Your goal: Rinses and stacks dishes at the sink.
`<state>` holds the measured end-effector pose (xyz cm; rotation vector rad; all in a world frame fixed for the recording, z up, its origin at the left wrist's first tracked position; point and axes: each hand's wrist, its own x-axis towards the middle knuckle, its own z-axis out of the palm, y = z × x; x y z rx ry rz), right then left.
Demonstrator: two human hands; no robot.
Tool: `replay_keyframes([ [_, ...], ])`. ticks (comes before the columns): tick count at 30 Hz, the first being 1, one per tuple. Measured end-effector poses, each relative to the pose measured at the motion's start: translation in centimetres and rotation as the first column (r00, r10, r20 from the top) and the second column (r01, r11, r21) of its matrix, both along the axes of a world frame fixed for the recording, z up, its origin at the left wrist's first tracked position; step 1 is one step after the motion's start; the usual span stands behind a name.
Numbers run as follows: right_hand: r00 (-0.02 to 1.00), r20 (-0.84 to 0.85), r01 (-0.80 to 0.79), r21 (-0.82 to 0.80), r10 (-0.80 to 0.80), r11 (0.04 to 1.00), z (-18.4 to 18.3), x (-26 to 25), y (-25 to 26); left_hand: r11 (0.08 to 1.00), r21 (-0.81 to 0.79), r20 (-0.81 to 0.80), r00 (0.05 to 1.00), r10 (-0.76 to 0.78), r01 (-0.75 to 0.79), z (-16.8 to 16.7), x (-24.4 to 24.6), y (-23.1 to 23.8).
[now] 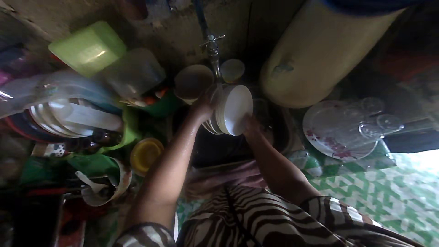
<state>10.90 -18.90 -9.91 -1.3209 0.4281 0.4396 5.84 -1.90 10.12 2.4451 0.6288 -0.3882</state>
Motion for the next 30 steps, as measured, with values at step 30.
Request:
replay_keyframes([
  [30, 1.000, 0.005, 0.012, 0.046, -0.012, 0.999, 0.2, -0.2, -0.4, 0.995, 0.103, -0.029, 0.999, 0.015, -0.012, 0.0, 0.5, -0.9],
])
